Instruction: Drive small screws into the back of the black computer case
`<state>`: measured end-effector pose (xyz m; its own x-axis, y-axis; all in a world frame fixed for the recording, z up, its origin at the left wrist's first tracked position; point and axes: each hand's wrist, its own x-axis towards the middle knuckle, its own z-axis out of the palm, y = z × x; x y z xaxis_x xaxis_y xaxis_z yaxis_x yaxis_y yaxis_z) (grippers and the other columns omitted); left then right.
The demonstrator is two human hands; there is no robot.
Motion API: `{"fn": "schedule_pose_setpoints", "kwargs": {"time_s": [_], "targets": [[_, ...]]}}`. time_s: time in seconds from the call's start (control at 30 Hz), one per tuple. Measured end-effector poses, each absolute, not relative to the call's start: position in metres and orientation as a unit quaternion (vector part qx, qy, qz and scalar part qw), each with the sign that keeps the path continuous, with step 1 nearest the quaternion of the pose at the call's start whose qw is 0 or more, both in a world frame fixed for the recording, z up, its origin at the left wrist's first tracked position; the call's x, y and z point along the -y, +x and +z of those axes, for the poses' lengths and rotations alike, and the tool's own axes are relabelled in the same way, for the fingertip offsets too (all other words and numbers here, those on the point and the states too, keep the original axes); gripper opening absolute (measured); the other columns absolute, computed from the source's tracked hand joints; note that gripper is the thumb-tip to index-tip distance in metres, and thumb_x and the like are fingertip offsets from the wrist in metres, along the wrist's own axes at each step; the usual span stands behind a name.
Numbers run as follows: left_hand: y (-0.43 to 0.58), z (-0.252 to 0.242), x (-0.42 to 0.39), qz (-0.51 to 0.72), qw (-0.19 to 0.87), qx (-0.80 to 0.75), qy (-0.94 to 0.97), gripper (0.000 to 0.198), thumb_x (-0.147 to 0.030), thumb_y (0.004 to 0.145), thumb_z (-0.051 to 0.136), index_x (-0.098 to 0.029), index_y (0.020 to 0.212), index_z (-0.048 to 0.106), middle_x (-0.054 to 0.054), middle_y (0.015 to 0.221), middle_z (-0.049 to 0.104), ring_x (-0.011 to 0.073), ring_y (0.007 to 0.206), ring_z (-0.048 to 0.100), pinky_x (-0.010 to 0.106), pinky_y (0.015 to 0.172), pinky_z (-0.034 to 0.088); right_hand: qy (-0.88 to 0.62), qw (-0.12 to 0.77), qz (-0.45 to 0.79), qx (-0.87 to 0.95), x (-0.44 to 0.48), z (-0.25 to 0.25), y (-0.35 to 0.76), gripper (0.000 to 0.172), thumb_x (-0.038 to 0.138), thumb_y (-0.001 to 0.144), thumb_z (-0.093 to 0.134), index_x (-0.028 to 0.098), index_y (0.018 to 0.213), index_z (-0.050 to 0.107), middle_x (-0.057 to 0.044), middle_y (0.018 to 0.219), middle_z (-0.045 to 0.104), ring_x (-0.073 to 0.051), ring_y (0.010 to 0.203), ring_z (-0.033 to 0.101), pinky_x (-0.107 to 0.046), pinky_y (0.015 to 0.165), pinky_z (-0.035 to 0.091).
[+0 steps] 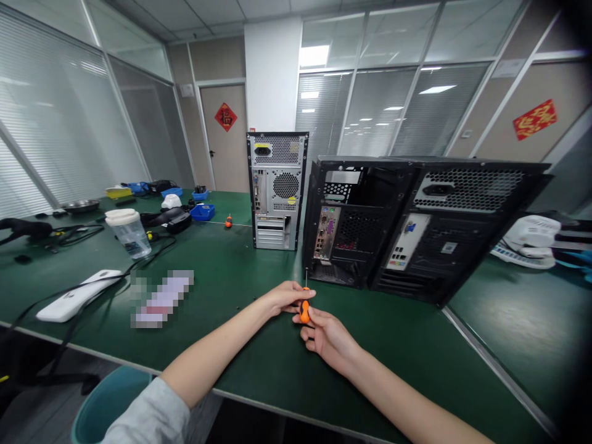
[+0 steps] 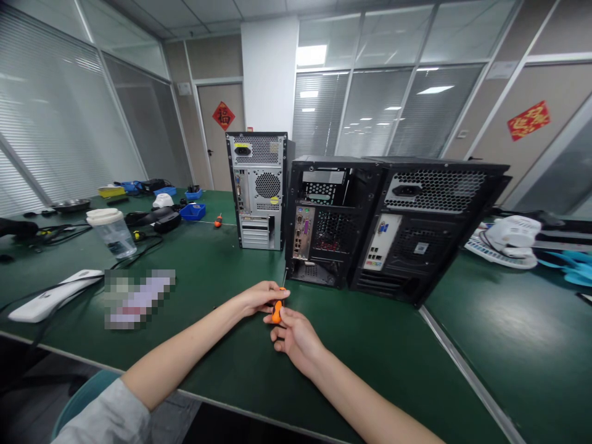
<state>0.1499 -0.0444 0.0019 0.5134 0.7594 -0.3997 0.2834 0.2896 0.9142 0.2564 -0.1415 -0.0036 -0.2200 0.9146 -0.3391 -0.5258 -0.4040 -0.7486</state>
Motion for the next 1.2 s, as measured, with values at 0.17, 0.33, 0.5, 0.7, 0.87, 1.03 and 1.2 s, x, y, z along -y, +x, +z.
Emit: {"fn": "schedule_pose_setpoints", "kwargs": {"time_s": [0.17, 0.33, 0.5, 0.7, 0.87, 1.03, 1.2], "targets": [[0.148, 0.006, 0.045, 0.165, 0.666, -0.441, 0.579, 0.052, -0.059, 0.048, 0.065, -0.013, 0.060, 0.044, -0.006, 0.046, 0.042, 0.0001, 0.040, 0.036, 0.015, 0.042, 0.027, -0.364, 0.485, 0.761, 0.231, 0.140, -0.005, 0.258, 0.013, 0.024, 0.075, 0.055, 0.016, 0.085, 0.052, -0.003, 0.076, 0.063, -0.007, 0.045, 0.050, -0.018, 0.039, 0.028], [0.146, 0.010, 0.047, 0.175, 0.689, -0.432, 0.555, 0.049, -0.055, 0.052, 0.066, -0.013, 0.067, 0.046, -0.007, 0.049, 0.042, -0.0001, 0.041, 0.036, 0.016, 0.045, 0.028, -0.345, 0.486, 0.772, 0.221, 0.140, -0.005, 0.257, 0.011, 0.025, 0.078, 0.052, 0.016, 0.086, 0.052, -0.002, 0.074, 0.062, -0.008, 0.046, 0.050, -0.018, 0.040, 0.028], [0.142, 0.010, 0.040, 0.152, 0.735, -0.412, 0.516, 0.049, -0.054, 0.058, 0.062, -0.014, 0.085, 0.055, 0.000, 0.076, 0.058, 0.0026, 0.054, 0.048, 0.019, 0.056, 0.038, -0.352, 0.486, 0.772, 0.209, 0.140, -0.005, 0.256, 0.011, 0.024, 0.078, 0.051, 0.016, 0.087, 0.052, -0.002, 0.074, 0.062, -0.008, 0.045, 0.050, -0.019, 0.040, 0.027], [0.135, 0.009, 0.031, 0.083, 0.796, -0.337, 0.496, 0.040, -0.044, 0.069, 0.056, -0.016, 0.097, 0.058, 0.007, 0.104, 0.059, 0.0078, 0.069, 0.055, 0.021, 0.058, 0.041, -0.356, 0.484, 0.773, 0.205, 0.140, -0.007, 0.257, 0.013, 0.022, 0.076, 0.053, 0.017, 0.088, 0.052, -0.002, 0.073, 0.061, -0.008, 0.045, 0.049, -0.019, 0.040, 0.026], [0.134, 0.008, 0.031, 0.088, 0.793, -0.326, 0.507, 0.032, -0.032, 0.071, 0.056, -0.014, 0.098, 0.059, 0.009, 0.105, 0.059, 0.0063, 0.064, 0.054, 0.021, 0.057, 0.041, -0.348, 0.486, 0.774, 0.209, 0.139, -0.008, 0.258, 0.012, 0.023, 0.077, 0.052, 0.017, 0.087, 0.052, -0.002, 0.074, 0.061, -0.008, 0.046, 0.049, -0.019, 0.040, 0.027], [0.136, 0.008, 0.033, 0.108, 0.785, -0.341, 0.506, 0.029, -0.029, 0.070, 0.057, -0.014, 0.095, 0.060, 0.007, 0.098, 0.060, 0.0052, 0.061, 0.053, 0.019, 0.055, 0.040, -0.352, 0.483, 0.771, 0.220, 0.139, -0.009, 0.257, 0.013, 0.024, 0.076, 0.053, 0.017, 0.087, 0.053, -0.003, 0.075, 0.062, -0.008, 0.046, 0.048, -0.019, 0.041, 0.027], [0.138, 0.006, 0.033, 0.127, 0.774, -0.354, 0.510, 0.029, -0.030, 0.069, 0.059, -0.013, 0.093, 0.060, 0.004, 0.087, 0.061, 0.0024, 0.055, 0.048, 0.017, 0.054, 0.037, -0.346, 0.482, 0.771, 0.233, 0.138, -0.006, 0.258, 0.017, 0.029, 0.077, 0.052, 0.016, 0.087, 0.052, -0.003, 0.075, 0.062, -0.008, 0.046, 0.050, -0.019, 0.040, 0.029]]}}
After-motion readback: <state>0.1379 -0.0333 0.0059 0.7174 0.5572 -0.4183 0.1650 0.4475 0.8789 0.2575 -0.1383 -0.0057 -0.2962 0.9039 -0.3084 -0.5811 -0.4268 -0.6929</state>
